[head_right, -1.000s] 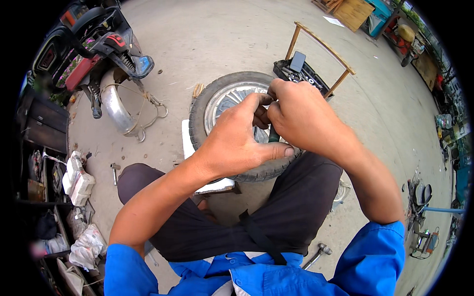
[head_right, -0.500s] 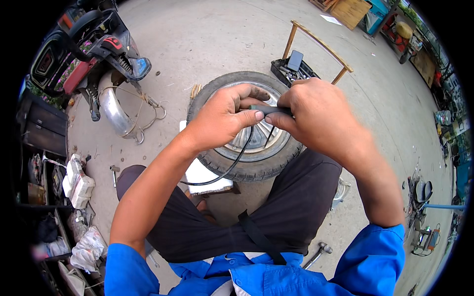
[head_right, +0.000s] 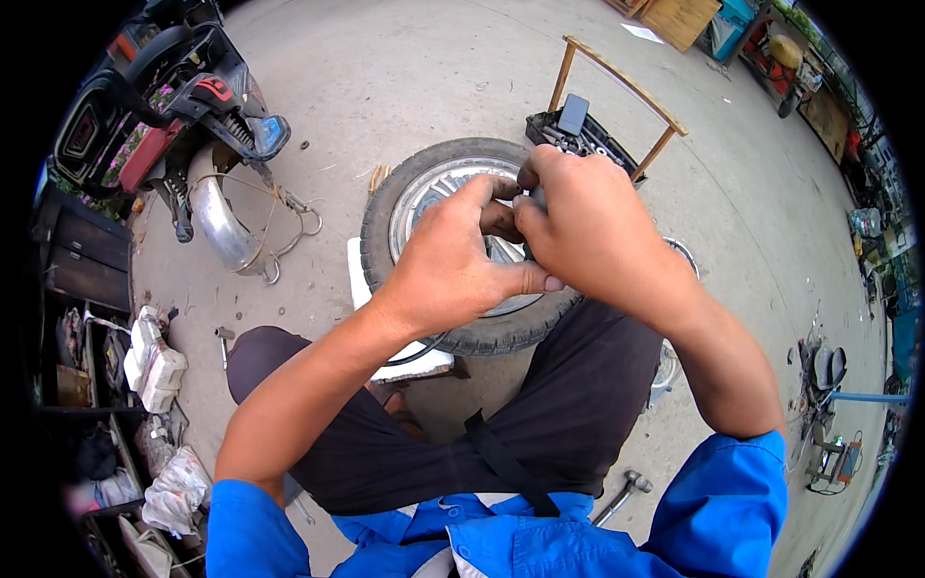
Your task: The person sits on the ground and uses a screwdriver to manipulate the valve stem of a scooter tire. They repeatedly insert the tool into the valve and adjust it while the tire rests on their lap.
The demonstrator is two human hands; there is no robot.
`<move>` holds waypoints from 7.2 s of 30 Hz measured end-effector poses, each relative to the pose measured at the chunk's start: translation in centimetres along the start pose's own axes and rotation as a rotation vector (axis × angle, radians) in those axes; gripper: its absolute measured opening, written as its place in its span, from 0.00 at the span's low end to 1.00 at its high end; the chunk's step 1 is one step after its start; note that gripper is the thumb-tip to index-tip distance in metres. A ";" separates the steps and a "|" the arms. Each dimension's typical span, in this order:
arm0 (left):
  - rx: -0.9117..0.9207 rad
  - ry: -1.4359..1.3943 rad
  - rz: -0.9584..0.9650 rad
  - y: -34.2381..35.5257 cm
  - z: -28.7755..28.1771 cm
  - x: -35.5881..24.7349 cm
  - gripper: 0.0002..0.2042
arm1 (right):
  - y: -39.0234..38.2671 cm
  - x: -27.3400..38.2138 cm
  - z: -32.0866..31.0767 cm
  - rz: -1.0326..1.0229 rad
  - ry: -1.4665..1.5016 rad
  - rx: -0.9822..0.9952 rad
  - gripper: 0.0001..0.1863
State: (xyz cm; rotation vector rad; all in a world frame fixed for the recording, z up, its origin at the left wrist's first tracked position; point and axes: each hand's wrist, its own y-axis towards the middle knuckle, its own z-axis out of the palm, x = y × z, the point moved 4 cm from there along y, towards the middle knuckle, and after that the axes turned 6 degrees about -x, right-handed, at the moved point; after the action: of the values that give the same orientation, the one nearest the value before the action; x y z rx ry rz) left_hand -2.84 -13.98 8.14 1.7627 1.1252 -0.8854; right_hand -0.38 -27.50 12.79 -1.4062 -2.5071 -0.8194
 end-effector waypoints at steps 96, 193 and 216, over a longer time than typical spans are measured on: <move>-0.189 -0.296 -0.194 -3.6 -9.0 6.4 0.13 | 0.2 4.3 3.0 -0.269 0.015 0.194 0.11; -0.127 -0.407 -0.049 -2.9 -2.7 4.9 0.30 | 2.3 4.4 2.5 -0.092 -0.138 0.110 0.18; 0.035 -0.939 -0.341 -2.2 -1.9 7.7 0.21 | 2.2 3.5 1.8 -0.445 0.284 0.136 0.19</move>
State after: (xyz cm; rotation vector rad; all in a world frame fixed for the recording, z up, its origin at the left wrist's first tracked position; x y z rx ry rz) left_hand -1.99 -9.19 1.55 0.9466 0.7577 -1.6996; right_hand -0.27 -23.10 13.46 -0.6412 -2.6144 -0.8266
